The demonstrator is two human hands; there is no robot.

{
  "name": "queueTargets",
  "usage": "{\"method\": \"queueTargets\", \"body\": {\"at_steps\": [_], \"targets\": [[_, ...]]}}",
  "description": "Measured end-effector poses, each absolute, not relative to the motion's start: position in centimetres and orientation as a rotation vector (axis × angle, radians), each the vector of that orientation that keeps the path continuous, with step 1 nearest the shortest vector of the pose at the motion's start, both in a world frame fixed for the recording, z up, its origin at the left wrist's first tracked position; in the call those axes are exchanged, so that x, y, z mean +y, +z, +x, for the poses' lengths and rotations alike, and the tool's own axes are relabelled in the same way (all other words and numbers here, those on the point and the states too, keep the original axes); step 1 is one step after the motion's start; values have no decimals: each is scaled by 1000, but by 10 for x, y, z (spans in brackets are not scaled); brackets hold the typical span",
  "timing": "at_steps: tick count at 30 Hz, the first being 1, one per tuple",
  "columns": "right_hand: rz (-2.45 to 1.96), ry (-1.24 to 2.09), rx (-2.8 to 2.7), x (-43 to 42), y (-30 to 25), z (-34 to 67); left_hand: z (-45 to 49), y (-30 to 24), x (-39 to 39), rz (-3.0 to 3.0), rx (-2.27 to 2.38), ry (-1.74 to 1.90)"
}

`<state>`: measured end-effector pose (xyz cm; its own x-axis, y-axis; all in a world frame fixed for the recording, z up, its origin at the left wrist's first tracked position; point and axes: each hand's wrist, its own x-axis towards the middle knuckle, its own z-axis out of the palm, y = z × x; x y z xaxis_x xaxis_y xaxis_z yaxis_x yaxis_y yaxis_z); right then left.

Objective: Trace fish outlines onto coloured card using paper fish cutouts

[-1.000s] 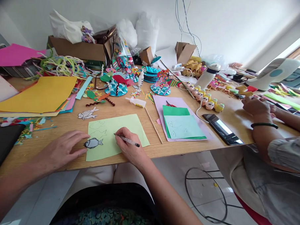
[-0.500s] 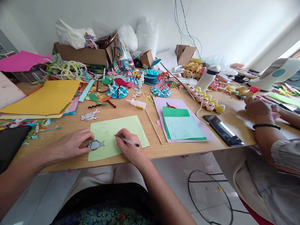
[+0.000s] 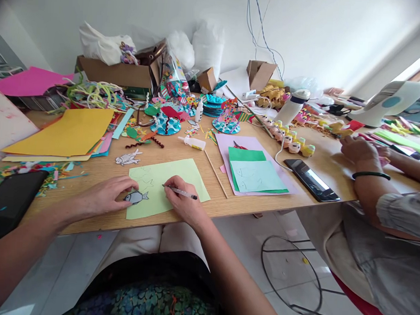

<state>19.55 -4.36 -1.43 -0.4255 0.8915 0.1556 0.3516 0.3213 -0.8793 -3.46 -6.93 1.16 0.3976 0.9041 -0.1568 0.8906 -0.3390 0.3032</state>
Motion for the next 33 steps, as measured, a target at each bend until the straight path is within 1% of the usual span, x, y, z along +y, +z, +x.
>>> {"method": "queueTargets", "body": {"at_steps": [4, 9, 15, 20, 22, 25, 29, 33], "targets": [[-1105, 1037, -1950, -44, -14, 195, -34, 14, -65, 2341, 1513, 35], [-1101, 1051, -1943, -44, -14, 194, -33, 13, -69, 2374, 1565, 132], [-1097, 1030, -1963, -45, -13, 195, -27, 13, -82, 2171, 1604, 214], [-1101, 1044, -1979, -45, -11, 194, -47, 30, -73, 1987, 1666, 460], [-1095, 1050, -1982, -45, -11, 194, -64, 33, -59, 1879, 1734, 615], [-1091, 1048, -1979, -45, -12, 194, -89, 30, -30, 1809, 1788, 735], [-1108, 1059, -1974, -46, -12, 194, -103, 18, 3, 1854, 1884, 653], [-1125, 1048, -1984, -47, -10, 193, -102, 8, 19, 1932, 1919, 573]]}}
